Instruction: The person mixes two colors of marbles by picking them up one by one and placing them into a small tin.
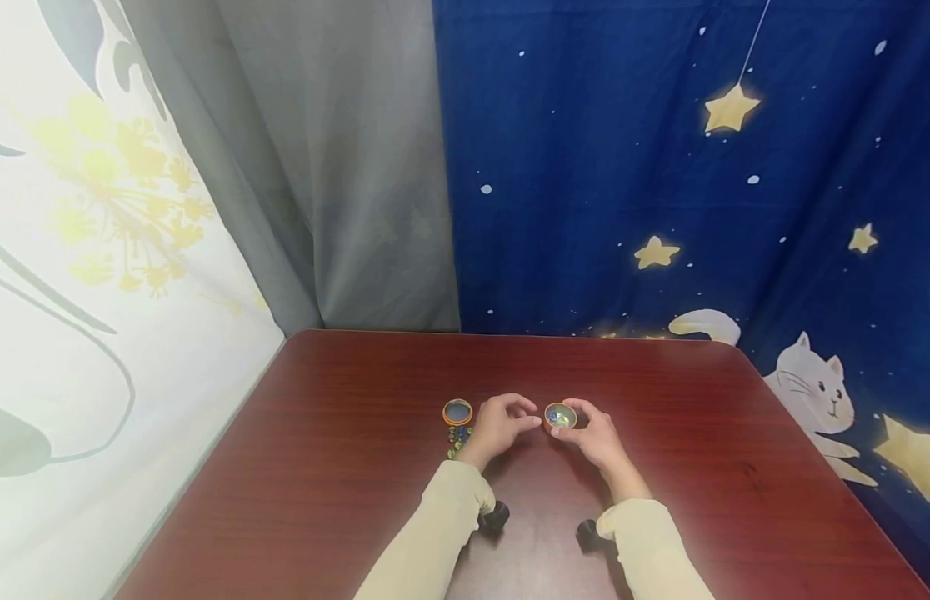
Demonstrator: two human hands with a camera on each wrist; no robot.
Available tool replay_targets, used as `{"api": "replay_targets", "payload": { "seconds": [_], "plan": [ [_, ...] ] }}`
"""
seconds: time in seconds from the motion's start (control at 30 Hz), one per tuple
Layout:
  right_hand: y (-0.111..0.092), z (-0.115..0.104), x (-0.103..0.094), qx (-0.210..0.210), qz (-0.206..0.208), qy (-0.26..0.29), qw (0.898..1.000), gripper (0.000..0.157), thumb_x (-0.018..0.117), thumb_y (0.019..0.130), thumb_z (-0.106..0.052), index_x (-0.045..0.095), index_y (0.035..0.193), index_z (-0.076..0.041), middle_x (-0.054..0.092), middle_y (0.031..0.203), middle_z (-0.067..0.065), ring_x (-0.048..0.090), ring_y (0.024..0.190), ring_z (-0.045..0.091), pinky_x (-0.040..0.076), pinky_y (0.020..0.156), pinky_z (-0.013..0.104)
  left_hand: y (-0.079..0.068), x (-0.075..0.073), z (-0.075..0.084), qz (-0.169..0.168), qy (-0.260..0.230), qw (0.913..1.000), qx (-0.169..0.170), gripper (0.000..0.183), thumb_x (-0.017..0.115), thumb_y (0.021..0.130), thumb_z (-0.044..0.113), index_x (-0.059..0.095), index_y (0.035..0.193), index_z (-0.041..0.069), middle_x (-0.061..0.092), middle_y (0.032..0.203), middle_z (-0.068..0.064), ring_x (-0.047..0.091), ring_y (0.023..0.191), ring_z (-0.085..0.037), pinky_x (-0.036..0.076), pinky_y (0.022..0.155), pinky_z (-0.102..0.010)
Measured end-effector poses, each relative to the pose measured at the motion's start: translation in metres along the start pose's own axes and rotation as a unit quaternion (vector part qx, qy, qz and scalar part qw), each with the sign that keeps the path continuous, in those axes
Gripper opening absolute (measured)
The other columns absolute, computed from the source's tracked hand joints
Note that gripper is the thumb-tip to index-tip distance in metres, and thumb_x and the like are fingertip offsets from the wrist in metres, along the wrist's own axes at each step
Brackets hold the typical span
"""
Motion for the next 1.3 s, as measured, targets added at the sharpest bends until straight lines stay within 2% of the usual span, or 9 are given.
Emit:
{"api": "replay_targets", "payload": {
  "seconds": [0.17,0.4,0.6,0.83,0.97,1.13,1.3],
  "plan": [
    [-0.001,0.0,0.001,0.002,0.0,0.002,1.0,0.06,0.085,0.073,-0.018,0.059,0.126,-0.009,0.057,0.124,0.017,0.038,0.123,0.035,0.026,0.101,0.058,-0.001,-0.003,-0.001,-0.012,-0.009,0.9999,0.004,0.02,0.081,0.08,0.023,0.073,0.096,0.016,0.062,0.075,0.009,0.055,0.066,-0.01,0.046,0.058,-0.027],
    [0.001,0.0,0.001,-0.008,0.0,0.0,1.0,0.06,0.085,0.073,-0.015,0.059,0.126,-0.007,0.06,0.123,0.016,0.048,0.116,0.033,0.033,0.097,0.053,-0.005,-0.008,-0.002,-0.025,-0.025,0.9993,0.017,0.021,0.082,0.079,0.022,0.072,0.097,0.017,0.065,0.08,0.008,0.057,0.07,-0.009,0.048,0.063,-0.026],
    [0.002,0.002,0.001,-0.002,-0.001,0.0,1.0,0.061,0.084,0.074,-0.016,0.058,0.128,-0.008,0.057,0.125,0.017,0.043,0.12,0.035,0.031,0.099,0.055,-0.008,-0.017,-0.002,-0.026,-0.017,0.9991,0.028,0.022,0.082,0.079,0.02,0.072,0.098,0.016,0.066,0.086,0.004,0.06,0.075,-0.013,0.049,0.067,-0.028],
    [0.002,0.0,-0.001,-0.005,0.002,0.001,1.0,0.059,0.084,0.074,-0.014,0.058,0.127,-0.007,0.058,0.124,0.017,0.043,0.12,0.035,0.029,0.101,0.055,-0.012,-0.022,-0.008,-0.025,-0.007,0.9997,0.004,0.022,0.082,0.08,0.021,0.072,0.099,0.018,0.065,0.087,0.006,0.057,0.075,-0.012,0.048,0.066,-0.028],
    [0.001,0.0,-0.001,-0.002,0.001,0.002,1.0,0.059,0.083,0.074,-0.013,0.058,0.127,-0.006,0.058,0.125,0.018,0.044,0.121,0.035,0.028,0.102,0.056,-0.015,-0.023,-0.009,-0.029,-0.007,0.9996,0.0,0.024,0.082,0.08,0.021,0.072,0.101,0.015,0.065,0.089,0.004,0.056,0.075,-0.013,0.048,0.067,-0.029],
    [0.001,-0.001,-0.001,-0.004,0.002,0.005,1.0,0.059,0.083,0.073,-0.013,0.059,0.127,-0.006,0.058,0.125,0.017,0.046,0.118,0.034,0.031,0.1,0.054,-0.016,-0.028,-0.007,-0.032,-0.004,0.9994,0.014,0.027,0.082,0.08,0.022,0.072,0.103,0.012,0.064,0.091,0.001,0.056,0.077,-0.013,0.048,0.069,-0.029],
    [0.0,-0.003,0.0,-0.009,0.002,0.007,1.0,0.059,0.084,0.072,-0.012,0.06,0.126,-0.006,0.059,0.123,0.017,0.047,0.116,0.034,0.033,0.097,0.053,-0.016,-0.037,-0.006,-0.033,0.011,0.999,0.028,0.026,0.082,0.079,0.022,0.072,0.101,0.015,0.062,0.089,0.003,0.055,0.077,-0.013,0.047,0.07,-0.029]
  ]
}}
Point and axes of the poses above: each hand's wrist, its own y-axis towards the middle knuckle, its own x-axis out of the palm, z = x × y, the point moved 5 cm from there along y, towards the middle knuckle
